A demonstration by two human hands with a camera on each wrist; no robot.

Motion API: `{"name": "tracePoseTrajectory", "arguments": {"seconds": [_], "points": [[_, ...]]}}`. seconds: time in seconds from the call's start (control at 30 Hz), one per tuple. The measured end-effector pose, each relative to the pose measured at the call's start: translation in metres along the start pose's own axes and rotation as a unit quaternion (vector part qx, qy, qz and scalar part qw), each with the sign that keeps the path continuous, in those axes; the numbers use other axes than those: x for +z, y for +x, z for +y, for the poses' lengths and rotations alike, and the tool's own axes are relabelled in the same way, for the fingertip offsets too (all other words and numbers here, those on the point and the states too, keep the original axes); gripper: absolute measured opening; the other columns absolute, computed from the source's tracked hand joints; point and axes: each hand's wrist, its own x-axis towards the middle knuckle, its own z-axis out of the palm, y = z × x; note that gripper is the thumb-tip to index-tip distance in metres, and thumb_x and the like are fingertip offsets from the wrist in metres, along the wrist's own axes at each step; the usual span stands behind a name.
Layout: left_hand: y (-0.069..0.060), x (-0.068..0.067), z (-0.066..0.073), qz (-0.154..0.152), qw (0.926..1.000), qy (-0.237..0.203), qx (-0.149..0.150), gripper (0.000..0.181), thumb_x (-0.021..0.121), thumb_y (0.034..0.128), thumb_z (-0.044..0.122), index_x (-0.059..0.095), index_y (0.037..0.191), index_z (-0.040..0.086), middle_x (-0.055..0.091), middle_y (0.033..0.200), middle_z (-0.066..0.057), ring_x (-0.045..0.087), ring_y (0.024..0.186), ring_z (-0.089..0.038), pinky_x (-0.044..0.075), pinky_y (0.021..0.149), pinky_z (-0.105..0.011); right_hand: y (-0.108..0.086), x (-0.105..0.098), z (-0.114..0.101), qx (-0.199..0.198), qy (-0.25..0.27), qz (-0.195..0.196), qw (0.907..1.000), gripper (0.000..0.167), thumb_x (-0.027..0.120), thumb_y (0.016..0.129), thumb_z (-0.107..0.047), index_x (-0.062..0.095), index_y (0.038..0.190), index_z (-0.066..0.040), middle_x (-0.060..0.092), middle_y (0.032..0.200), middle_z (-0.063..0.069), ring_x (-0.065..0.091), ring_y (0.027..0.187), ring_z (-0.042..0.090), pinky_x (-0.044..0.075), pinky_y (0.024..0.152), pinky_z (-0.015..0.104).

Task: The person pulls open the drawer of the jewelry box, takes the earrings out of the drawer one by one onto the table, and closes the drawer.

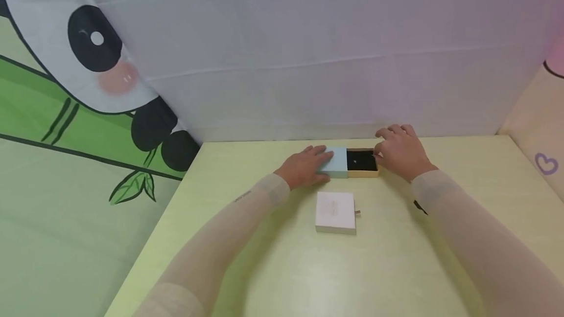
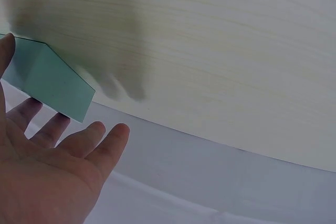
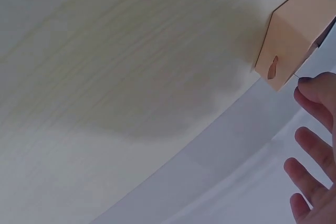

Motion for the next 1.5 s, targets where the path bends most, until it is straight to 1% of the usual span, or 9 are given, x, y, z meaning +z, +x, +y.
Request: {"name": "tracePoseTrajectory", "arguments": {"seconds": [0.3, 0.5, 0.6, 0.83, 1.0, 1.27, 1.4, 1.5], "points": [[-0.001, 0.001, -0.001, 0.003, 1.0000, 0.001, 0.002, 0.083, 0.069, 0.1176, 0.060, 0.034, 0.188, 0.032, 0.033, 0.198, -0.002, 0.042, 0.181, -0.039, 0.053, 0.138, -0.056, -0.004, 0.002, 0.004, 0.002, 0.000, 0.001, 1.0000, 0.009, 0.093, 0.102, -0.023, 0.096, 0.106, -0.016, 0.079, 0.149, 0.024, 0.065, 0.144, 0.052, 0.049, 0.121, 0.075], [0.004, -0.001, 0.003, 0.003, 0.9998, 0.012, 0.014, 0.084, 0.068, 0.1177, 0.061, 0.033, 0.188, 0.032, 0.032, 0.198, -0.002, 0.042, 0.180, -0.039, 0.053, 0.138, -0.056, -0.011, 0.001, 0.008, 0.011, 0.001, 0.026, 0.9996, 0.008, 0.090, 0.103, -0.019, 0.095, 0.105, -0.014, 0.080, 0.146, 0.023, 0.067, 0.141, 0.052, 0.050, 0.120, 0.074], [0.002, 0.001, 0.005, 0.003, 0.9997, 0.017, 0.020, 0.084, 0.068, 0.1177, 0.061, 0.033, 0.188, 0.032, 0.032, 0.198, -0.002, 0.043, 0.180, -0.038, 0.054, 0.137, -0.055, -0.016, -0.001, 0.004, 0.015, -0.002, 0.036, 0.9992, 0.007, 0.090, 0.102, -0.019, 0.095, 0.103, -0.013, 0.080, 0.145, 0.023, 0.068, 0.140, 0.052, 0.051, 0.118, 0.074], [-0.005, 0.005, 0.006, 0.008, 0.9991, 0.023, 0.035, 0.084, 0.068, 0.1176, 0.062, 0.033, 0.188, 0.032, 0.033, 0.197, -0.001, 0.044, 0.179, -0.037, 0.057, 0.135, -0.052, -0.030, -0.006, -0.001, 0.038, -0.008, 0.024, 0.9990, 0.008, 0.087, 0.103, -0.015, 0.094, 0.102, -0.013, 0.078, 0.148, 0.025, 0.067, 0.141, 0.053, 0.050, 0.118, 0.075], [-0.013, 0.008, -0.001, 0.015, 0.9989, 0.024, 0.039, 0.084, 0.068, 0.1173, 0.061, 0.035, 0.188, 0.031, 0.035, 0.197, -0.002, 0.046, 0.178, -0.038, 0.058, 0.133, -0.053, -0.035, -0.004, -0.008, 0.040, -0.015, 0.029, 0.9987, 0.008, 0.086, 0.103, -0.014, 0.094, 0.100, -0.013, 0.078, 0.148, 0.025, 0.067, 0.140, 0.054, 0.051, 0.117, 0.075], [-0.015, 0.008, -0.007, 0.018, 0.9992, 0.013, 0.033, 0.083, 0.071, 0.1169, 0.059, 0.037, 0.187, 0.030, 0.036, 0.196, -0.004, 0.046, 0.178, -0.041, 0.056, 0.135, -0.055, -0.032, -0.001, -0.006, 0.038, -0.026, 0.032, 0.9984, 0.009, 0.085, 0.103, -0.013, 0.094, 0.099, -0.015, 0.080, 0.147, 0.021, 0.069, 0.139, 0.050, 0.052, 0.117, 0.071], [-0.016, 0.006, -0.004, 0.023, 0.9988, 0.010, 0.041, 0.081, 0.071, 0.1175, 0.057, 0.038, 0.187, 0.029, 0.037, 0.196, -0.005, 0.048, 0.177, -0.042, 0.057, 0.134, -0.056, -0.035, -0.003, -0.004, 0.045, -0.033, 0.023, 0.9982, 0.009, 0.086, 0.103, -0.014, 0.094, 0.099, -0.016, 0.080, 0.146, 0.019, 0.069, 0.139, 0.049, 0.052, 0.118, 0.070], [-0.013, 0.006, 0.001, 0.024, 0.9984, 0.008, 0.050, 0.081, 0.070, 0.1177, 0.056, 0.038, 0.187, 0.029, 0.038, 0.196, -0.005, 0.048, 0.177, -0.042, 0.057, 0.134, -0.056, -0.042, -0.004, 0.000, 0.052, -0.035, 0.016, 0.9979, 0.009, 0.086, 0.102, -0.014, 0.094, 0.099, -0.015, 0.080, 0.146, 0.020, 0.069, 0.138, 0.050, 0.052, 0.118, 0.071]]}}
